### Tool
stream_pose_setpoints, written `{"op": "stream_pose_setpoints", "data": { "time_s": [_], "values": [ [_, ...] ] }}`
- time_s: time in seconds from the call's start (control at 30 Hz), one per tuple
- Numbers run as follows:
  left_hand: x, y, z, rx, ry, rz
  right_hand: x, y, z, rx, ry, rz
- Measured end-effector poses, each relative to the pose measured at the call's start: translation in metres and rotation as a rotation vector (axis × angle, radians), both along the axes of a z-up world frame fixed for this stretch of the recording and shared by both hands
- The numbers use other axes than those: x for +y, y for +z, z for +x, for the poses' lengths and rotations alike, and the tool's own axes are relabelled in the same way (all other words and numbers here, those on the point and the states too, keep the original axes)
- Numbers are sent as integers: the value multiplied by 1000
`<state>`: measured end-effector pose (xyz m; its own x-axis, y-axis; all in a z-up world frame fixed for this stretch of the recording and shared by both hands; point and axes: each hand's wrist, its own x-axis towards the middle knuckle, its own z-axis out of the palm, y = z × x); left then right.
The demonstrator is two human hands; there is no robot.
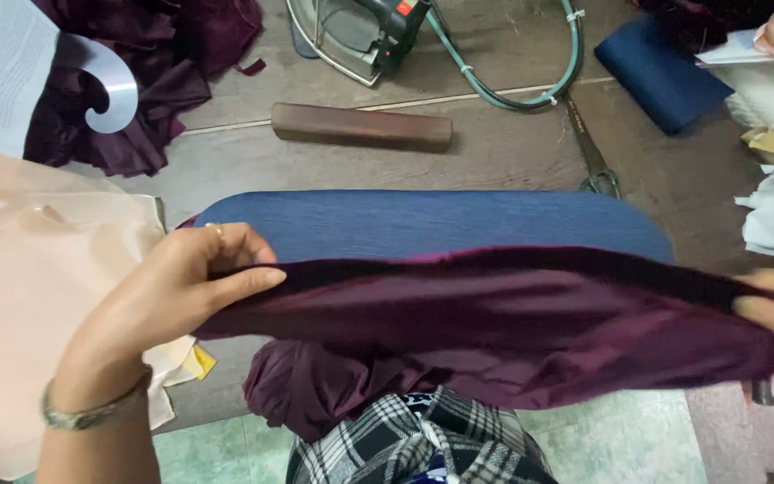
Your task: Pressing and flattening seams on a purple garment piece using a steam iron and a wooden block on a sleeve board
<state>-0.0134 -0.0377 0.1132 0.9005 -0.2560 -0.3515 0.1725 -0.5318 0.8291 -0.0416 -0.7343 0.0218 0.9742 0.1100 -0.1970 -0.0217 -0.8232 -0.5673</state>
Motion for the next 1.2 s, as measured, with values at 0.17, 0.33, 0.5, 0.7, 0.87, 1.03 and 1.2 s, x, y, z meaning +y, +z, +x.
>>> {"op": "stream_pose_setpoints", "data": {
  "time_s": [0.17, 0.33, 0.5, 0.7, 0.87, 1.03, 1.2],
  "values": [
    [-7, 17, 26, 111, -30, 156, 50, 48, 31, -53, 153, 120],
    [-11, -48, 53, -50, -61, 397, 118, 35, 52, 197, -44, 78],
    [-7, -49, 36, -88, 71, 455, 126, 36, 51, 250, -193, 117],
    [11, -62, -1, -42, 431, 22, 130, 32, 41, 239, -283, 179],
    [11, -81, -3, -165, 530, 1, 159, 38, 47, -294, 103, -227],
    [4, -80, -2, -301, 443, 282, 256, 27, 43, -435, 518, -312],
    [-12, -77, -7, -788, 290, 511, 286, 38, 71, -309, 734, -418]
  ]
}}
